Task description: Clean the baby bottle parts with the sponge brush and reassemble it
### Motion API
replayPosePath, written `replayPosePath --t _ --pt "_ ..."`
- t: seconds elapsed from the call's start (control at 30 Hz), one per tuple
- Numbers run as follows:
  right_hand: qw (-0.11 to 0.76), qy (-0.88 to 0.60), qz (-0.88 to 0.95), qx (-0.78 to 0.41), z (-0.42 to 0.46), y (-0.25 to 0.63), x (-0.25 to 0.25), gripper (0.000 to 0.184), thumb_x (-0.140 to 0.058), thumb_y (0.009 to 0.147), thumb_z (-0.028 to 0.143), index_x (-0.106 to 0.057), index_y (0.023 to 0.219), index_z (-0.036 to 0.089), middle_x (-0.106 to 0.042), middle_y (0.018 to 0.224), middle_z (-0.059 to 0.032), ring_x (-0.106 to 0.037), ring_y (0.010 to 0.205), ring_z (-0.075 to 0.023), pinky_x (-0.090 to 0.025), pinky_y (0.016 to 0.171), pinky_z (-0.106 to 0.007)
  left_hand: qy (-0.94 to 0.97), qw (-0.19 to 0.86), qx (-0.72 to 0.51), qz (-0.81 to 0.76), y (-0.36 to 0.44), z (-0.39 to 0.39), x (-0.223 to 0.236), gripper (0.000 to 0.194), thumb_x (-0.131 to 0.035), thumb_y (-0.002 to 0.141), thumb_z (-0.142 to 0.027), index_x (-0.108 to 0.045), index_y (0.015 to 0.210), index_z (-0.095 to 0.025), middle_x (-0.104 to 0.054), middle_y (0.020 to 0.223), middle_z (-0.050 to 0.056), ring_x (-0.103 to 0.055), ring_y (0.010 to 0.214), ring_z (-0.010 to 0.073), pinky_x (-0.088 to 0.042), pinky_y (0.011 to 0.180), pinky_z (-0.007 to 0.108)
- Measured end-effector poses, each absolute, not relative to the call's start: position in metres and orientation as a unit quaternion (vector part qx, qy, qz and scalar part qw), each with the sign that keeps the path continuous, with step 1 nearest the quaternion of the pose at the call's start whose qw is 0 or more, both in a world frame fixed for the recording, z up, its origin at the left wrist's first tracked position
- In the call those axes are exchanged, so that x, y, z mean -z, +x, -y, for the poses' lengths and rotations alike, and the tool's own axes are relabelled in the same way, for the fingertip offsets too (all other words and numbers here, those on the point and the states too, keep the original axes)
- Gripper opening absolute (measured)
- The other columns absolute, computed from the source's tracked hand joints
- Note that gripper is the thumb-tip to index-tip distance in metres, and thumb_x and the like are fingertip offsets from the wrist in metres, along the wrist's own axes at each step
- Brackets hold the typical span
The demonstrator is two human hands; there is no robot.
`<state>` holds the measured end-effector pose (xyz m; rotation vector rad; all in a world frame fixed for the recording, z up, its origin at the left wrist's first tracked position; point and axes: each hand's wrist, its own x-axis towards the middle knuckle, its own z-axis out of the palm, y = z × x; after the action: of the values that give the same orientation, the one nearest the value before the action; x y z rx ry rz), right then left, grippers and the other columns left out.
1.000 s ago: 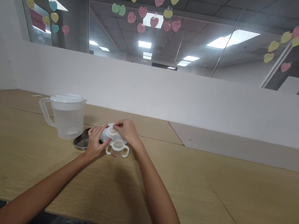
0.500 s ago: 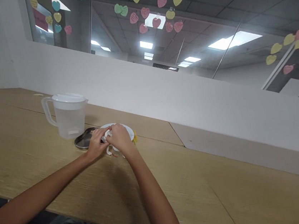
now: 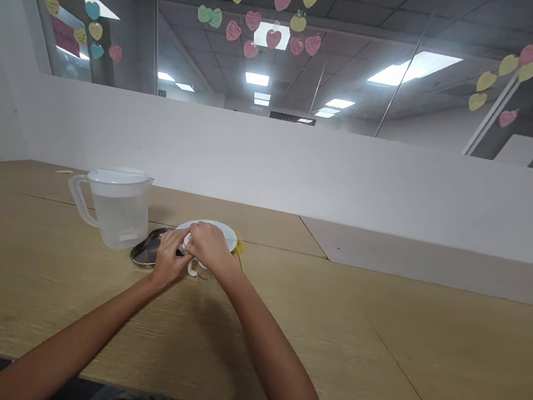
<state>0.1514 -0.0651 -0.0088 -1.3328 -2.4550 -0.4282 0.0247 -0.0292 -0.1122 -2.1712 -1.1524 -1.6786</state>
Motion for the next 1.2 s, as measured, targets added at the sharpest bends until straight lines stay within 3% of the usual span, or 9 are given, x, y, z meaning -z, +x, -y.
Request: replayPosePath --t 0.77,0.97,1.2 --pt "0.16 -0.434 0.868 0.183 0.06 0.153 0.01 0.017 -0.045 0.079 0.015 -0.061 0.086 0.013 -0.065 0.084 -0.0097 -0.055 0.071 -0.0169 -0.032 0.061 -0.025 -0.72 0.138 0.578 0.358 0.025 0.03 0.112 0.039 -0.052 0.082 -0.041 -0.053 0.113 -0.018 -0.063 0.106 0.01 -0.055 0.1 0.0231 -0.04 0.088 0.037" --pt "0.22 -0.417 0.879 0.067 0.058 0.16 0.004 0.021 -0.047 0.071 0.012 -0.066 0.079 0.013 -0.062 0.067 -0.0039 -0.044 0.057 -0.0105 -0.028 0.056 -0.022 -0.724 0.159 0.578 0.341 0.025 0.032 0.109 0.04 -0.053 0.082 -0.041 -0.052 0.114 -0.017 -0.063 0.105 0.01 -0.055 0.099 0.0228 -0.04 0.086 0.036" --pt "0.286 -0.386 0.877 -0.03 0.056 0.167 0.0 0.023 -0.046 0.062 0.011 -0.067 0.069 0.011 -0.042 0.051 0.004 -0.029 0.052 -0.007 -0.023 0.052 -0.019 -0.725 0.163 0.573 0.345 0.026 0.035 0.106 0.042 -0.055 0.08 -0.043 -0.053 0.113 -0.017 -0.063 0.106 0.01 -0.055 0.1 0.0227 -0.04 0.088 0.036"
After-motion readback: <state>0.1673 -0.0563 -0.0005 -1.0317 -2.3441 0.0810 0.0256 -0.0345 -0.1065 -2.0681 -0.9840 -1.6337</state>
